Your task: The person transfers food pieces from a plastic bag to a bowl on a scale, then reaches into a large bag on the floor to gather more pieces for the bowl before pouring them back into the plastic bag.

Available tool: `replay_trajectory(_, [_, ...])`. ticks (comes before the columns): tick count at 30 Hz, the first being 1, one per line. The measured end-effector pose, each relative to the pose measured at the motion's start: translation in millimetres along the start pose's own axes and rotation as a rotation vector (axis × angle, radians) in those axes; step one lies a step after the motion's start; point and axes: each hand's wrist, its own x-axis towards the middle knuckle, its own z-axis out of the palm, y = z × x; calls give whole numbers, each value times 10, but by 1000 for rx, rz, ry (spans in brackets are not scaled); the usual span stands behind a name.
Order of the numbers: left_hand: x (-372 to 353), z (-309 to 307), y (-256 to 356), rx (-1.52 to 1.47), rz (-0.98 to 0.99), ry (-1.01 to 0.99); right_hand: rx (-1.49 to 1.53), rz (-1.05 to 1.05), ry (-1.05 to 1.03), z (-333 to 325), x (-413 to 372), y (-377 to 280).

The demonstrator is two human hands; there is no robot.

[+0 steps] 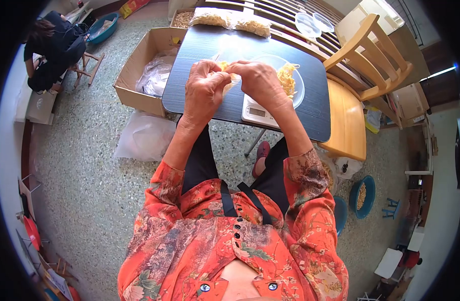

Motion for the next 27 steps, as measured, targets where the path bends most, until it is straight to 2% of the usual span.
replay_trajectory(2, [-7,2,9,-5,-1,23,-13,-44,-84,-5,-5,-10])
replay_trajectory(3, [-10,8,9,-6,-2,51,54,-88,53,-13,5,-3])
replay_trajectory(4, [-14,10,-4,-13,-2,45,50,-79,52,-55,-30,16])
replay_trajectory(6, [-23,6,-52,-53,-112,81,719,250,283,-281,-88,7])
replay_trajectory(7, [-28,-10,-94,-35,-123,74,764,296,414,-284,-143,119])
replay_trajectory(8, [-32,-16,-115,-39,-125,70,652,428,421,-327,-221,245])
replay_trajectory(10, [-35,-15,-126,-140,-227,131,605,511,454,-430,-361,389])
replay_trajectory(11, [-21,-35,-93,-142,-222,150,601,516,455,-458,-450,478])
replay_trajectory(12, [-27,-17,-97,-146,-223,147,476,539,405,-469,-542,560])
replay_trajectory(13, [-35,5,-108,-99,-137,166,352,560,353,-468,-626,636])
replay_trajectory(14, [-55,21,-122,-52,-50,185,350,565,353,-490,-675,637])
replay_trajectory(15, [-81,49,-126,0,-28,128,330,546,295,-508,-733,638])
replay_trajectory(18, [-117,91,-94,-39,-70,133,324,549,195,-531,-803,607])
replay_trajectory(20, [-94,76,-28,-44,-71,133,208,451,71,-542,-825,591])
replay_trajectory(21, [-78,69,9,-49,-72,142,145,487,-4,-565,-807,559])
replay_trajectory(25, [-61,81,26,-27,-33,111,132,400,29,-407,-705,594])
replay_trajectory(27, [-63,104,34,-32,-46,97,39,257,43,-308,-621,579])
